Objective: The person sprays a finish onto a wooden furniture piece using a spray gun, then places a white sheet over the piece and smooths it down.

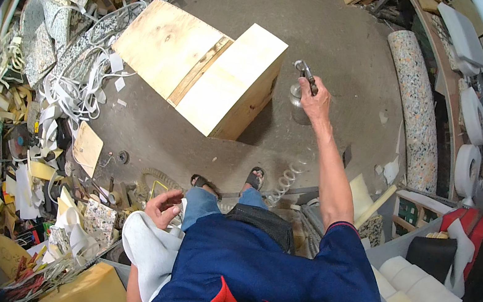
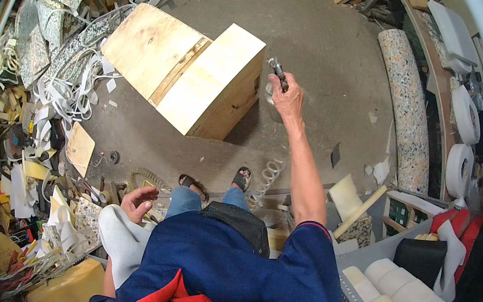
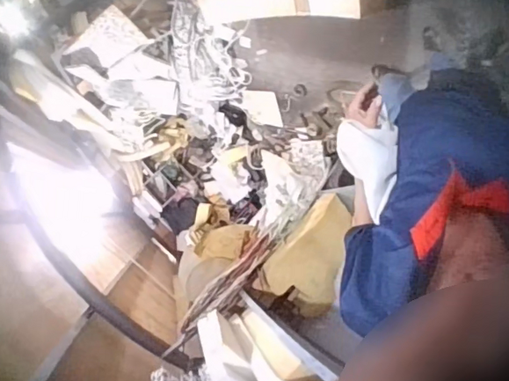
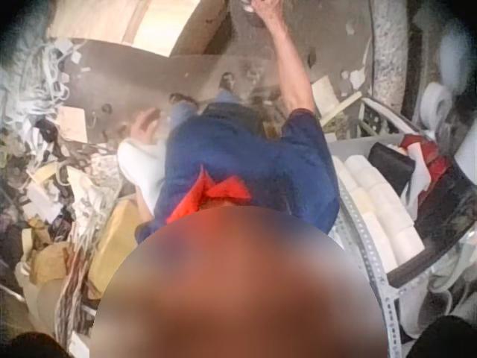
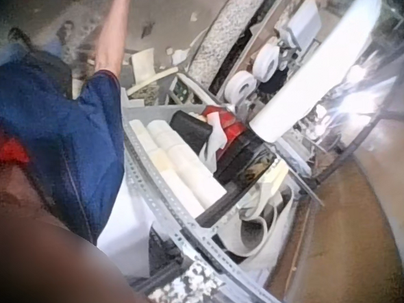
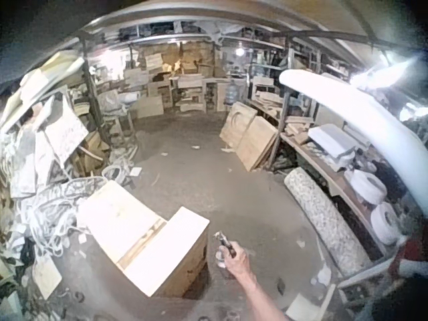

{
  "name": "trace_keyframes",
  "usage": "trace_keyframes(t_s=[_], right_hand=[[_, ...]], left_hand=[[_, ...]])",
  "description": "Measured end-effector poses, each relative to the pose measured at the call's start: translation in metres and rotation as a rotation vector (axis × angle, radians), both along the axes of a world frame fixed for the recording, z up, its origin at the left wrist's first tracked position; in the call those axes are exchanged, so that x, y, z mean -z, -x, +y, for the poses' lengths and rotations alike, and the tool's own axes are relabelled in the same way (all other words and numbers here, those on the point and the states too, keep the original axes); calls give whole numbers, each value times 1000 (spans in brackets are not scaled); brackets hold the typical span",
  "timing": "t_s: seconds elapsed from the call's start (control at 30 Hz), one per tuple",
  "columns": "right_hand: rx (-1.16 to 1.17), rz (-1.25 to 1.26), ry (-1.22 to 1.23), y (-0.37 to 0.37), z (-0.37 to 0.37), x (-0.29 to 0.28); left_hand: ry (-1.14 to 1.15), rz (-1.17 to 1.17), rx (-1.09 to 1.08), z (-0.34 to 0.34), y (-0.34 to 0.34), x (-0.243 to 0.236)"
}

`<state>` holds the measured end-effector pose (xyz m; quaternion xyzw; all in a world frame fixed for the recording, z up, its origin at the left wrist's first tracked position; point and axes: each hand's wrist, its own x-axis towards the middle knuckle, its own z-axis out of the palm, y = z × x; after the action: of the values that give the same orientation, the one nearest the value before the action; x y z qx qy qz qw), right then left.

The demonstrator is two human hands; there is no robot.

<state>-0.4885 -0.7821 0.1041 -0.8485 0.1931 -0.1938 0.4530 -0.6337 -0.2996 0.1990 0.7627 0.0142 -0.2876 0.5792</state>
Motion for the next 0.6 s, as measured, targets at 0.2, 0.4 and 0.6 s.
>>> trace_keyframes(t_s=[0.2,0.4,0.6], right_hand=[[-286,130,-110,4,-4,-24],[-362,430,-287,-3,23,-61],[-362,450,-186,-50,55,-59]], left_hand=[[53,33,-63,10,-5,1],[64,37,-51,15,-36,7],[140,51,-37,5,-59,14]])
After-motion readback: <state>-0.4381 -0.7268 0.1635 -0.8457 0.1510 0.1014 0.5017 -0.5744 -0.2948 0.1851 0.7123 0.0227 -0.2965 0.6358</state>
